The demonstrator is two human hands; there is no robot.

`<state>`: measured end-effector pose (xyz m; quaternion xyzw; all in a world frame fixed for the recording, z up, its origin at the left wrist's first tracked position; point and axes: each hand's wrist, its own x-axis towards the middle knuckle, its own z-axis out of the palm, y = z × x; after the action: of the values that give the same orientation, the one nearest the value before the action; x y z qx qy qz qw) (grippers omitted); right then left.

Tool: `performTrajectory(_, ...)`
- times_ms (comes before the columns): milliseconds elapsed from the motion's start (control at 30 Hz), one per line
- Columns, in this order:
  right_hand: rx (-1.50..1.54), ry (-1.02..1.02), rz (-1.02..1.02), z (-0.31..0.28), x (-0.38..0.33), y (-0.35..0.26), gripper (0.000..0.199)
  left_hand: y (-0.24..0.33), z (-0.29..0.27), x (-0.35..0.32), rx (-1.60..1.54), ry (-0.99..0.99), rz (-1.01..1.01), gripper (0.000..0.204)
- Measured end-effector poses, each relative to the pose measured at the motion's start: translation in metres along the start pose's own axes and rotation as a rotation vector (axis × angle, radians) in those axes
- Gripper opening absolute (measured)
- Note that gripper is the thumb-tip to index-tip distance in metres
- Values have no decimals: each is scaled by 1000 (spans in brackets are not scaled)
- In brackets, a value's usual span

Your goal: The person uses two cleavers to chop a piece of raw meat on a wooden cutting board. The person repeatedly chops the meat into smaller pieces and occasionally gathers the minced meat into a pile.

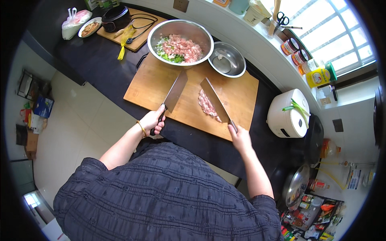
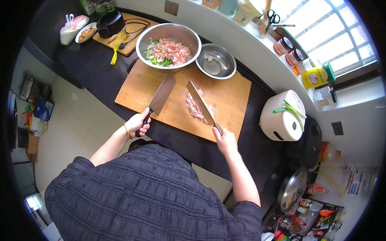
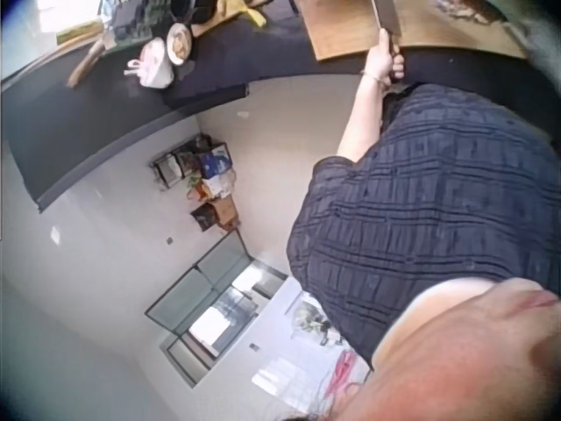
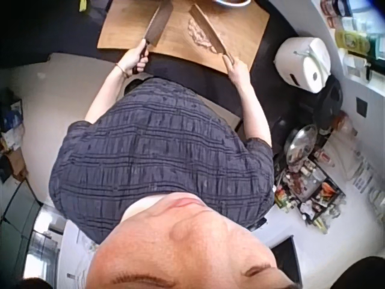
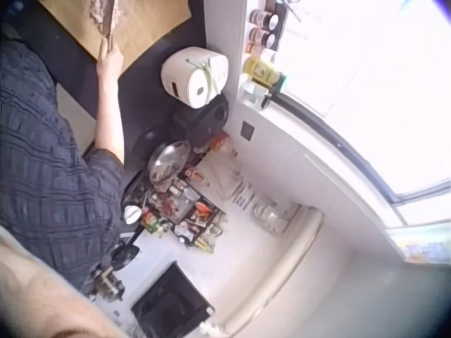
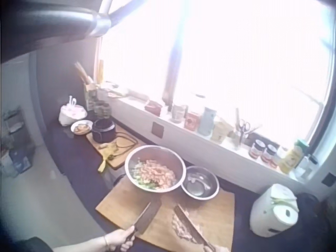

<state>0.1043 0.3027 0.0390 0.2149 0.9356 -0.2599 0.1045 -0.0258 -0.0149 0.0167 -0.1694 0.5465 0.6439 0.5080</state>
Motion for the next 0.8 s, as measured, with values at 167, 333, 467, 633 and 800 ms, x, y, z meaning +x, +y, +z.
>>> performTrajectory(167,-141,-100,21,7,7,15,52,-9,4,-2,-5,25,-14,48)
performTrajectory(333,-76,-43,-9,11,2,13,51,-11,10,-6,-41,45,15,49)
performTrajectory(467,-113,-145,5,-25,17,5,52,-14,11,-9,-42,55,31,49)
performTrajectory(633,3,79,-93,5,14,24,48,-17,13,-9,-39,61,19,49)
performTrajectory(800,-80,-55,-58,-28,28,12,49,-19,13,-10,-13,91,23,50)
